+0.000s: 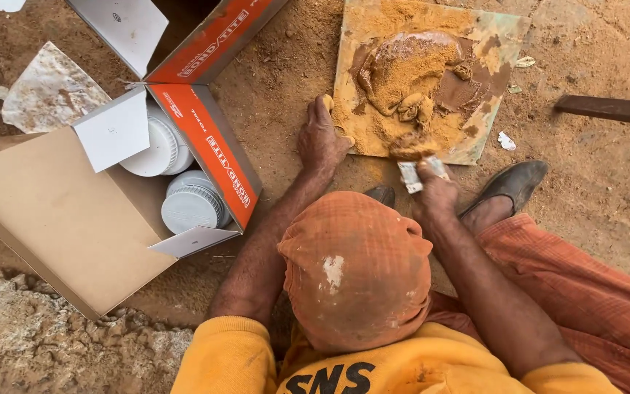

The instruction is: The person mixes adhesive resin and wood powder on a board using a spatula to create wood filler.

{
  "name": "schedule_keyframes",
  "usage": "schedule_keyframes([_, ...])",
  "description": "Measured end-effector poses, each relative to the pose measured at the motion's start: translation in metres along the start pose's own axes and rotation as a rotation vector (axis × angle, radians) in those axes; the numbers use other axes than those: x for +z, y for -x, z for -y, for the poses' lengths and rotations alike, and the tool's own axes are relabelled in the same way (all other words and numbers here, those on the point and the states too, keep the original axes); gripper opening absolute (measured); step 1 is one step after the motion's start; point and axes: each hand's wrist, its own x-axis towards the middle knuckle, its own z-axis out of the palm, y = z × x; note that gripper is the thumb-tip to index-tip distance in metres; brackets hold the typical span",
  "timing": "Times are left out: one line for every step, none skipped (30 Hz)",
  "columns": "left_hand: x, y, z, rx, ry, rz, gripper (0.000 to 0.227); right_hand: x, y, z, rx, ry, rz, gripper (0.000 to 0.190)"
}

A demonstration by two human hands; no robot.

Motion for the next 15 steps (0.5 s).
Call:
schedule_keyframes([0.002, -0.001, 0.001, -0.013, -0.006, 0.004, 0.09, 0.009, -0.001, -0.003, -0.035, -0.013, 0.003, 0.039])
schedule_keyframes([0.004, -0.001, 0.003, -0.026, -0.013, 0.009, 0.091, 0.019, -0.002, -0.006, -0.07, -0.026, 0.005, 0.038])
schedule_keyframes([0.003, -0.001, 0.002, -0.026, -0.016, 0.006, 0.091, 0.033, 0.001, 0.002, -0.068, -0.028, 0.009, 0.038])
schedule_keyframes([0.002, -0.001, 0.001, -0.017, -0.017, -0.008, 0.093, 0.047, 0.006, 0.01, -0.069, -0.005, -0.03, 0.035])
schedule_keyframes([0.0, 0.0, 0.0, -0.008, -0.019, -0.022, 0.095, 0.061, 0.011, 0.018, -0.07, 0.018, -0.069, 0.033])
schedule_keyframes([-0.002, 0.002, 0.002, -0.009, -0.023, -0.024, 0.095, 0.066, 0.007, 0.022, -0.067, 0.016, -0.066, 0.033])
schedule_keyframes([-0.002, 0.002, 0.001, -0.018, -0.01, 0.003, 0.093, 0.072, 0.001, 0.031, -0.075, -0.003, -0.111, 0.034])
schedule_keyframes([-0.003, 0.001, 0.001, -0.026, 0.003, 0.03, 0.091, 0.077, -0.005, 0.039, -0.083, -0.022, -0.157, 0.035])
schedule_keyframes([-0.001, 0.001, 0.001, -0.024, 0.007, 0.024, 0.091, 0.079, -0.006, 0.05, -0.088, -0.023, -0.152, 0.035])
schedule_keyframes([0.001, 0.001, 0.002, 0.007, 0.004, -0.009, 0.093, 0.081, -0.006, 0.061, -0.141, 0.064, -0.12, 0.032])
schedule_keyframes([0.001, 0.0, 0.004, 0.038, -0.001, -0.042, 0.094, 0.084, -0.006, 0.071, -0.191, 0.149, -0.086, 0.028])
schedule_keyframes([0.002, -0.002, 0.006, 0.04, -0.002, -0.049, 0.094, 0.077, -0.018, 0.072, -0.194, 0.147, -0.08, 0.028])
schedule_keyframes([0.006, -0.002, 0.007, 0.022, 0.027, -0.034, 0.095, 0.067, -0.03, 0.073, -0.392, 0.295, 0.028, 0.026])
schedule_keyframes([0.011, -0.002, 0.009, 0.004, 0.056, -0.019, 0.096, 0.057, -0.042, 0.075, -0.591, 0.442, 0.138, 0.026])
schedule_keyframes([0.012, -0.003, 0.011, -0.004, 0.058, -0.013, 0.096, 0.05, -0.041, 0.074, -0.585, 0.45, 0.136, 0.026])
